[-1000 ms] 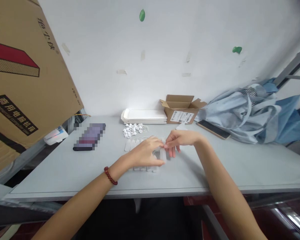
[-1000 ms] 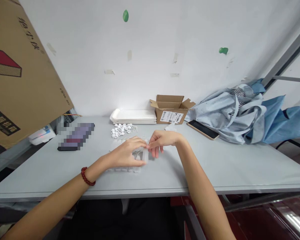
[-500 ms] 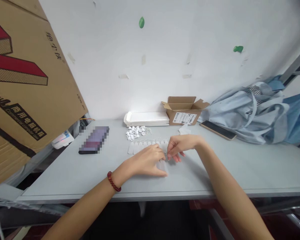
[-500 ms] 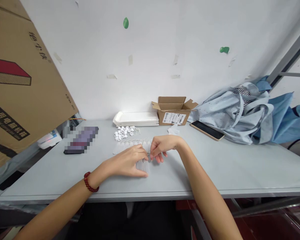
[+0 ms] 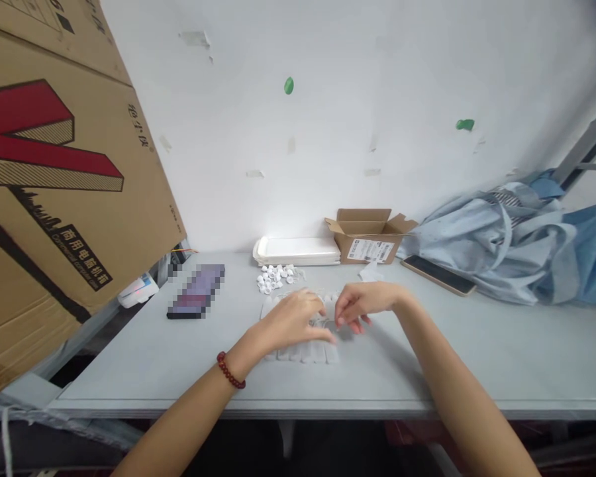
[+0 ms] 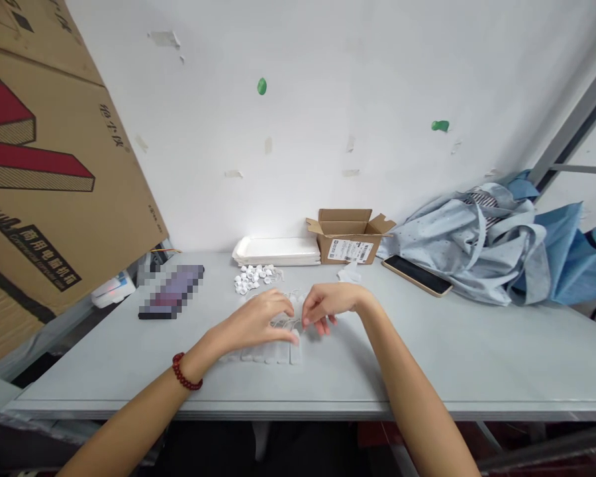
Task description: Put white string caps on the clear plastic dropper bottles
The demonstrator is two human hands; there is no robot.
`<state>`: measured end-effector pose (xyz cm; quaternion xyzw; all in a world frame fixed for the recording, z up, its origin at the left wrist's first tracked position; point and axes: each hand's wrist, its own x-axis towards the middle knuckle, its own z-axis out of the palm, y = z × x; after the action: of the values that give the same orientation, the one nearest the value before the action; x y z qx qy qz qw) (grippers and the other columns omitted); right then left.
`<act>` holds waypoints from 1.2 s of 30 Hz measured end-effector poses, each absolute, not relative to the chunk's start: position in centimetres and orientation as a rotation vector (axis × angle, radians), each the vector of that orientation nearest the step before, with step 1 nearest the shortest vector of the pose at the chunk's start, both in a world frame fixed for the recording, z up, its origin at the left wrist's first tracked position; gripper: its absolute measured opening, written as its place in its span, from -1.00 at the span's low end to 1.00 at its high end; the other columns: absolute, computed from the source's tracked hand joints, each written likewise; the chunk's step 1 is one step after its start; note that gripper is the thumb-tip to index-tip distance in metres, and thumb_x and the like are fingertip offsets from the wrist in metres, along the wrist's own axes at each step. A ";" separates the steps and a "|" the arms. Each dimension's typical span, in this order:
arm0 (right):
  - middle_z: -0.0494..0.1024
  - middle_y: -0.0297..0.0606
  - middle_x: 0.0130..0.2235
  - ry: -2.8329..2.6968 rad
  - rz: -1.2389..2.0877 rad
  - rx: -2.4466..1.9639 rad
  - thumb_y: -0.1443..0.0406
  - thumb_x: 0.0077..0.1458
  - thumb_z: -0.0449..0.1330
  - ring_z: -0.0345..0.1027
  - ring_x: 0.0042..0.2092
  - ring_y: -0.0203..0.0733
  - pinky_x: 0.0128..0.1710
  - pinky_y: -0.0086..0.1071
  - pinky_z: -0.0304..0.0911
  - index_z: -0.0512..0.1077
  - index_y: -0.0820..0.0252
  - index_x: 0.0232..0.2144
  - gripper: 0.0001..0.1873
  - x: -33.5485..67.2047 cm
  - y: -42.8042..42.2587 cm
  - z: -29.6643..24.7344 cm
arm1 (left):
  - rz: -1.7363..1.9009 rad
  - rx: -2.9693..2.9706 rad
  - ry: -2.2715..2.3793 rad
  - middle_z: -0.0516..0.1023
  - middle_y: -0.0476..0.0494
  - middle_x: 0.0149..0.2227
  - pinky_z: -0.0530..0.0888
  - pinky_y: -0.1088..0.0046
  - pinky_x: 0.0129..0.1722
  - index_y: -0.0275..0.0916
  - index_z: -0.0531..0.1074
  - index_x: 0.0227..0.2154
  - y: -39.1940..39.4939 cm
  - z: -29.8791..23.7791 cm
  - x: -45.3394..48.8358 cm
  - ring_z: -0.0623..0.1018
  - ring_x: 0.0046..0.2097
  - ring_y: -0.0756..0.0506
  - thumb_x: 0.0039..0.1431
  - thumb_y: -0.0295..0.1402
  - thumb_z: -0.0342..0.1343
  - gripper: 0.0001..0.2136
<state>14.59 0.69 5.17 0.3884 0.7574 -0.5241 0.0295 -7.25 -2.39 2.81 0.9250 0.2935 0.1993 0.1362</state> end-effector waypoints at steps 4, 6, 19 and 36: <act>0.49 -0.30 -0.55 2.624 -1.632 1.541 0.19 0.00 0.17 0.30 -0.55 -0.37 -0.57 -0.51 0.15 0.49 0.28 -0.44 -0.76 16.7 1.3 5.6 | 0.865 2.601 1.152 0.55 -0.14 -0.29 0.39 0.29 -0.16 -0.23 0.46 -0.35 -0.1 2.7 -8.7 0.46 -0.16 -0.16 0.18 -0.25 0.06 -0.83; 0.52 -0.26 -0.51 2.692 -1.460 1.815 0.18 0.02 0.14 0.32 -0.53 -0.34 -0.58 -0.49 0.16 0.47 0.28 -0.43 -0.75 17.6 2.0 5.1 | 0.945 2.550 1.312 0.55 -0.14 -0.32 0.40 0.26 -0.16 -0.23 0.47 -0.42 1.4 2.3 -9.6 0.47 -0.18 -0.16 0.19 -0.34 0.00 -0.83; 0.58 -0.09 -0.26 2.389 -0.272 2.399 0.38 -0.09 0.22 0.42 -0.25 -0.09 -0.26 -0.37 0.20 0.51 0.28 -0.28 -0.76 21.8 5.7 1.6 | 0.901 2.599 1.455 0.55 -0.20 -0.23 0.40 0.23 -0.07 -0.27 0.50 -0.30 5.5 -1.2 -10.8 0.43 -0.09 -0.18 0.17 -0.41 -0.03 -0.80; 0.47 -0.15 -0.63 2.331 -0.536 2.243 0.17 -0.04 0.17 0.31 -0.55 -0.24 -0.51 -0.42 0.15 0.40 0.27 -0.72 -0.65 21.0 4.8 2.6 | 0.601 2.776 1.439 0.55 -0.26 -0.23 0.35 0.17 -0.06 -0.27 0.54 -0.35 9.6 -0.5 -7.6 0.37 -0.06 -0.26 -0.03 -0.61 -0.04 -0.72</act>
<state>20.98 4.76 2.60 0.6824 0.7092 -0.1632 -0.0686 -7.62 9.61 -0.50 0.8717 0.4518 0.1886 -0.0209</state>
